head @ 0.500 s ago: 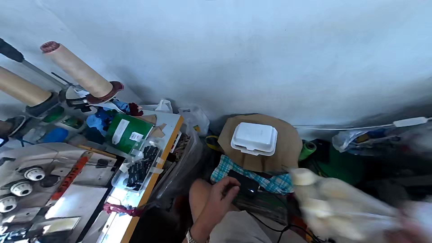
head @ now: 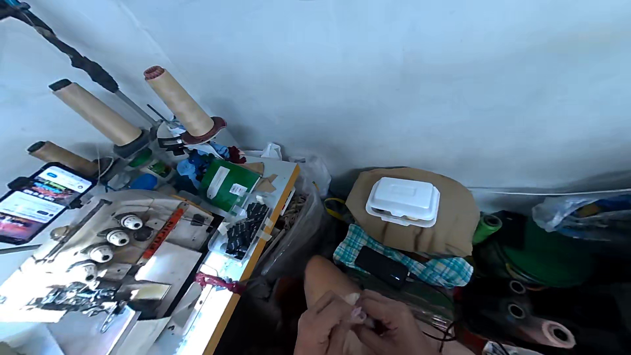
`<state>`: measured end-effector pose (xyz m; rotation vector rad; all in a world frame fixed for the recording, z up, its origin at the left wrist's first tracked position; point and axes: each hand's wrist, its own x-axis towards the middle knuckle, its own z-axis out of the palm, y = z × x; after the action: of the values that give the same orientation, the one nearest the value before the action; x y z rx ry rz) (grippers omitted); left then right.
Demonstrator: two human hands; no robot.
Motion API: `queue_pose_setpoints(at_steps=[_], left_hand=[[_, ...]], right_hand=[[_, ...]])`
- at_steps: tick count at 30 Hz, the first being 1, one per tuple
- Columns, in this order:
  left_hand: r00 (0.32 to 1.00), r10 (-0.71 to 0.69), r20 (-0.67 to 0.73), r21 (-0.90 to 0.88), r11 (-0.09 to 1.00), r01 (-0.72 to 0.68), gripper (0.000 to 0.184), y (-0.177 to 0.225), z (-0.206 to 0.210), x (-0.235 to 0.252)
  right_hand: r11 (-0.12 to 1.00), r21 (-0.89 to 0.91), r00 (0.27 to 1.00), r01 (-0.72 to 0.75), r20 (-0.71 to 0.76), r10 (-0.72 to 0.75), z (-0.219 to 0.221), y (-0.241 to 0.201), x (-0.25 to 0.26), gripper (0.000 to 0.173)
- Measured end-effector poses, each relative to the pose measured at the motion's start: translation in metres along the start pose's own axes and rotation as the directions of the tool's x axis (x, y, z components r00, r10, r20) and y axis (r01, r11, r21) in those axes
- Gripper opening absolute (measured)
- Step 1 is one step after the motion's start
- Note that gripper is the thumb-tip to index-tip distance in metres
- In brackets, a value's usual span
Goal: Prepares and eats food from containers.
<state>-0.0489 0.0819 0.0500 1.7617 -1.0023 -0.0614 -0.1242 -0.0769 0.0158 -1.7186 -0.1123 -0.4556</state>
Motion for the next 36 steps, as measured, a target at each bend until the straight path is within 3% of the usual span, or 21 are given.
queue_pose_setpoints(at_steps=[5, 12, 15, 18, 22, 25, 28, 32, 36], left_hand=[[0.986, -0.145, -0.089, -0.185, 0.975, 0.126, 0.015, -0.016, 0.0, -0.026], [0.987, -0.104, -0.125, -0.241, 0.968, 0.071, 0.014, -0.009, 0.004, -0.017], [0.993, -0.085, -0.083, -0.256, 0.965, 0.062, 0.014, -0.012, 0.01, 0.005], [0.98, -0.195, 0.023, -0.399, 0.898, 0.188, 0.016, -0.025, 0.02, 0.027], [0.909, -0.378, 0.176, -0.568, 0.715, 0.408, 0.02, -0.042, 0.041, 0.049], [0.875, -0.419, 0.242, -0.586, 0.655, 0.476, 0.018, -0.057, 0.057, 0.053], [0.858, -0.444, 0.259, -0.574, 0.643, 0.506, 0.017, -0.078, 0.072, 0.045], [0.758, -0.615, 0.219, -0.636, 0.499, 0.589, 0.021, -0.097, 0.078, 0.037], [0.618, -0.766, 0.176, -0.715, 0.332, 0.616, 0.023, -0.108, 0.073, 0.03]], right_hand=[[0.986, 0.16, 0.994, -0.045, 0.11, 0.028, 0.015, 0.02, -0.01, 0.015], [0.996, 0.003, 0.993, 0.092, 0.074, -0.092, 0.004, 0.026, -0.012, 0.013], [0.999, 0.004, 0.999, 0.045, 0.02, -0.045, -0.007, 0.035, -0.005, 0.012], [0.994, 0.021, 0.995, -0.103, -0.002, 0.103, -0.02, 0.049, -0.002, 0.013], [0.961, 0.087, 0.964, -0.263, 0.072, 0.258, -0.044, 0.071, 0.005, 0.011], [0.924, 0.135, 0.919, -0.357, 0.228, 0.322, -0.06, 0.092, 0.009, 0.008], [0.893, 0.054, 0.845, -0.447, 0.354, 0.401, -0.069, 0.111, 0.011, 0.014], [0.85, 0.069, 0.803, -0.523, 0.375, 0.463, -0.07, 0.126, 0.011, 0.012], [0.807, 0.063, 0.782, -0.588, 0.299, 0.547, -0.059, 0.124, 0.012, 0.011]])
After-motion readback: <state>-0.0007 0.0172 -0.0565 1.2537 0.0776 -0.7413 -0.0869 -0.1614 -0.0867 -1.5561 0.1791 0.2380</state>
